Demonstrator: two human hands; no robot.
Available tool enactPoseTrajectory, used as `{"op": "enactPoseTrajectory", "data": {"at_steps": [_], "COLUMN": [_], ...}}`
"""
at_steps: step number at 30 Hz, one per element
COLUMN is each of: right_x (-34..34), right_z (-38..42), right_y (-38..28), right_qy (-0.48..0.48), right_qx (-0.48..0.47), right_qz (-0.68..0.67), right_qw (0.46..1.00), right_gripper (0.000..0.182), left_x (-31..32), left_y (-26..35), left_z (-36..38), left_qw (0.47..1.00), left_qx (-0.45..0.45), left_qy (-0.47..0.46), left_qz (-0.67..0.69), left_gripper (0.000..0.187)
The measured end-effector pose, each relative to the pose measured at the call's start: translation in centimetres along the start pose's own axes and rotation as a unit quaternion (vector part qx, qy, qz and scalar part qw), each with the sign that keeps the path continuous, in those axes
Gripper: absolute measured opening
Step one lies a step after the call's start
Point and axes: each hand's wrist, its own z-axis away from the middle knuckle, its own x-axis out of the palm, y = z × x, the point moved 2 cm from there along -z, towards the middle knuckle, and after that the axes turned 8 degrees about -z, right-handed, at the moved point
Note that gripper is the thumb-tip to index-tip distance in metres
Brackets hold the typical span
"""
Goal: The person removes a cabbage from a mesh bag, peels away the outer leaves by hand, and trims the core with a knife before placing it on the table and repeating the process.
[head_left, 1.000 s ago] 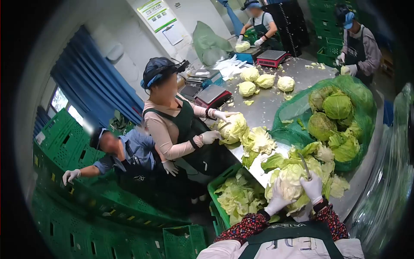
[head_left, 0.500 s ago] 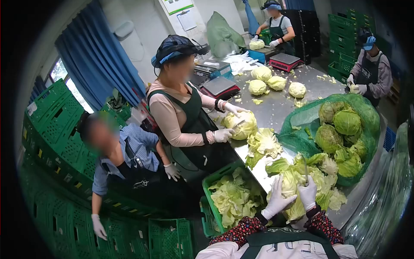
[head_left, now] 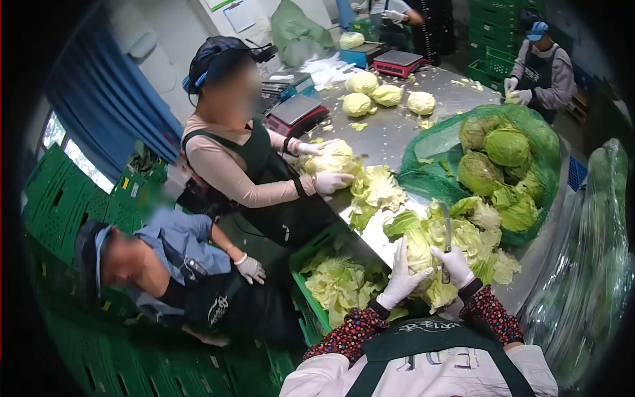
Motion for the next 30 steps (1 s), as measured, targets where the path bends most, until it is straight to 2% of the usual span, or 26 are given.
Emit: {"op": "enactPoseTrajectory", "data": {"at_steps": [4, 6, 7, 9, 10, 11, 15, 17, 20, 22, 24, 26, 28, 30], "right_x": [0.8, 0.8, 0.7, 1.2, 0.4, 0.4, -0.2, -1.0, -3.8, -4.1, -5.6, -7.7, -9.3, -9.6], "right_z": [0.3, -0.1, -0.3, 0.5, -1.3, -1.3, -2.3, -2.8, -3.9, -2.1, -1.6, -2.0, -2.1, -1.7], "right_y": [-0.6, -0.1, -0.1, -1.5, 1.2, 1.4, 3.0, 3.2, 4.2, 2.7, 2.1, 3.8, 4.3, 4.8], "right_qy": [0.019, 0.015, 0.027, 0.043, 0.049, 0.041, 0.070, 0.098, 0.111, 0.127, 0.154, 0.171, 0.198, 0.216], "right_qx": [-0.008, -0.051, -0.033, -0.048, -0.093, -0.118, -0.084, -0.072, -0.077, -0.068, -0.005, -0.041, -0.026, -0.052], "right_qz": [-0.013, -0.016, 0.046, 0.106, 0.087, 0.073, 0.090, 0.054, 0.078, 0.066, 0.030, 0.010, 0.004, -0.019], "right_qw": [1.000, 0.998, 0.998, 0.992, 0.991, 0.989, 0.990, 0.991, 0.988, 0.987, 0.988, 0.984, 0.980, 0.975], "right_gripper": [0.020, 0.023, 0.025, 0.024, 0.024, 0.024, 0.020, 0.020, 0.020, 0.019, 0.020, 0.021, 0.020, 0.016], "left_x": [-0.2, -0.1, -0.1, -1.2, -1.9, -1.9, -3.8, -4.7, -5.4, -6.0, -5.7, -5.6, -5.4, -5.7], "left_y": [-0.5, -0.6, -0.9, -0.6, 0.1, -0.7, -0.9, -1.8, -2.4, -1.6, -2.2, -2.0, -1.8, -1.4], "left_z": [-0.1, 0.0, 0.1, 0.1, 0.3, 0.6, 0.6, 0.4, 1.4, 1.2, 0.8, 0.6, 0.6, 0.2], "left_qw": [1.000, 0.993, 0.978, 0.965, 0.953, 0.952, 0.958, 0.966, 0.970, 0.930, 0.911, 0.920, 0.932, 0.951], "left_qx": [0.006, -0.008, -0.030, -0.073, -0.101, -0.111, -0.093, -0.078, -0.104, -0.183, -0.188, -0.201, -0.188, -0.165], "left_qy": [0.010, 0.002, -0.027, -0.058, -0.072, -0.065, -0.031, -0.019, -0.021, 0.002, 0.035, 0.082, 0.088, 0.107], "left_qz": [0.015, 0.117, 0.203, 0.247, 0.278, 0.276, 0.268, 0.246, 0.221, 0.319, 0.365, 0.327, 0.296, 0.240], "left_gripper": [0.106, 0.106, 0.106, 0.104, 0.103, 0.101, 0.095, 0.093, 0.089, 0.088, 0.083, 0.074, 0.077, 0.082]}}
